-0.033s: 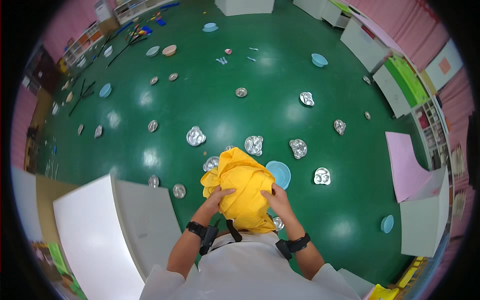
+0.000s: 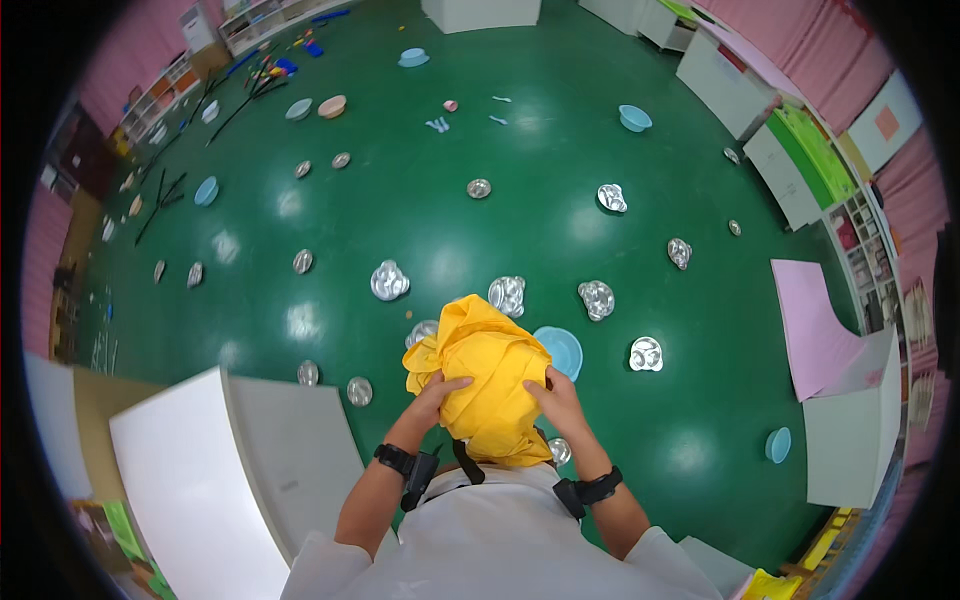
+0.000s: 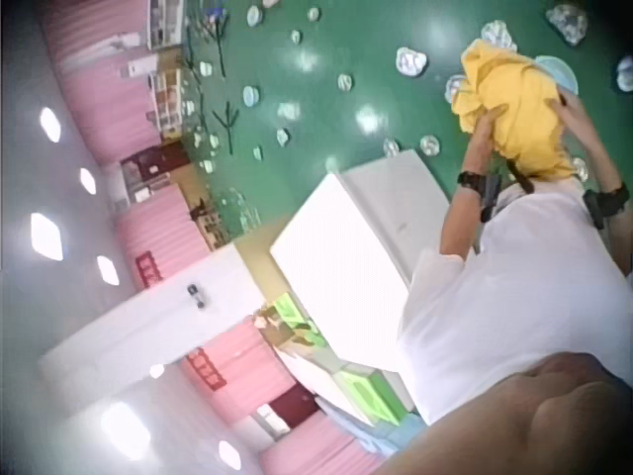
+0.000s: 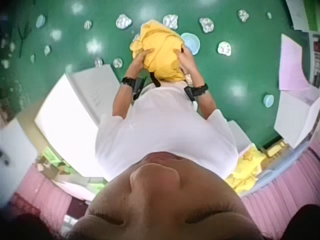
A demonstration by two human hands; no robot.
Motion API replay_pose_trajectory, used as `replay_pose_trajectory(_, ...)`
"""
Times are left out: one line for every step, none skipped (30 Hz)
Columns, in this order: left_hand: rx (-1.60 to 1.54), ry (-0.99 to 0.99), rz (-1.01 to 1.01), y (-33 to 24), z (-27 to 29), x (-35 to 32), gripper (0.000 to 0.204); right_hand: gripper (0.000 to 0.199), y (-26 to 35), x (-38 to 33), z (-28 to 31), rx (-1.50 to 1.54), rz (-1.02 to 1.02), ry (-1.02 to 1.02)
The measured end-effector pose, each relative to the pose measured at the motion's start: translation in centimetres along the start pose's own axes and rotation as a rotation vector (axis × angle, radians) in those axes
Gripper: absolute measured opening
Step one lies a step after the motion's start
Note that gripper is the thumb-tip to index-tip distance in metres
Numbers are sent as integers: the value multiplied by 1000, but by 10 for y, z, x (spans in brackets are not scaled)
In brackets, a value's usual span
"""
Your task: The person is collecting yellow blankets and towels from various changing tables and moving them to cribs or other surfaces in a nursery.
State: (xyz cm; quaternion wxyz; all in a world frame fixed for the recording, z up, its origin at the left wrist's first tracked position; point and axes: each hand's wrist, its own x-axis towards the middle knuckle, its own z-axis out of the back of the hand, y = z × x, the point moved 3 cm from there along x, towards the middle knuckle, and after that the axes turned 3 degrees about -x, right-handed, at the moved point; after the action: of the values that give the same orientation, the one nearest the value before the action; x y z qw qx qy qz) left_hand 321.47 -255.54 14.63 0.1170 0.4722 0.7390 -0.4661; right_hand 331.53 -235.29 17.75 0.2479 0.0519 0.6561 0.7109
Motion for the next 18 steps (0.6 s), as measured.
replay_pose_trajectory(26, 19, -14, -19, -8, 28, 55, 29, 4, 29, 5, 30, 15, -20)
replay_pose_trajectory(50, 38, -30, -38, -15, 54, 55, 29, 2, 63, 10, 41, 10, -32)
replay_pose_trajectory(58, 42, -23, -60, -26, 82, 55, 29, -5, 101, 20, -68, 29, -34)
replay_pose_trajectory(71, 73, 3, -86, -39, 104, 53, 29, 2, 131, 28, -177, 42, -32)
replay_pose_trajectory(82, 102, 26, -107, -50, 125, 52, 29, 8, 158, 38, -175, 36, -35)
replay_pose_trajectory(86, 97, 15, -127, -58, 150, 52, 30, 36, 195, 43, -210, 58, -14)
replay_pose_trajectory(106, 58, -21, -146, -57, 172, 51, 33, 56, 227, 40, -238, 74, -7)
replay_pose_trajectory(122, 19, -59, -165, -55, 193, 49, 33, 68, 259, 38, -228, 79, -12)
replay_pose_trajectory(136, 6, -109, -183, -60, 210, 48, 34, 81, 289, 42, -298, 71, 36)
replay_pose_trajectory(129, 4, -116, -205, -62, 231, 48, 36, 93, 320, 44, -371, 64, 87)
replay_pose_trajectory(97, 15, -111, -228, -62, 249, 50, 38, 106, 348, 43, -385, 58, 106)
replay_pose_trajectory(60, 27, -110, -250, -66, 267, 51, 38, 116, 380, 44, -399, 65, 119)
replay_pose_trajectory(62, 5, -126, -274, -73, 289, 52, 38, 127, 412, 45, -399, 83, 120)
replay_pose_trajectory(46, 2, -134, -294, -74, 316, 52, 38, 137, 444, 47, -399, 100, 120)
replay_pose_trajectory(44, -55, -96, -310, -70, 340, 51, 38, 145, 473, 45, -405, 102, 131)
replay_pose_trajectory(44, -109, -56, -326, -68, 364, 51, 38, 152, 503, 46, -412, 100, 140)
replay_pose_trajectory(53, -91, -72, -343, -68, 387, 49, 37, 159, 533, 48, -429, 104, 160)
replay_pose_trajectory(55, -83, -72, -368, -77, 409, 49, 37, 165, 567, 50, -443, 113, 167)
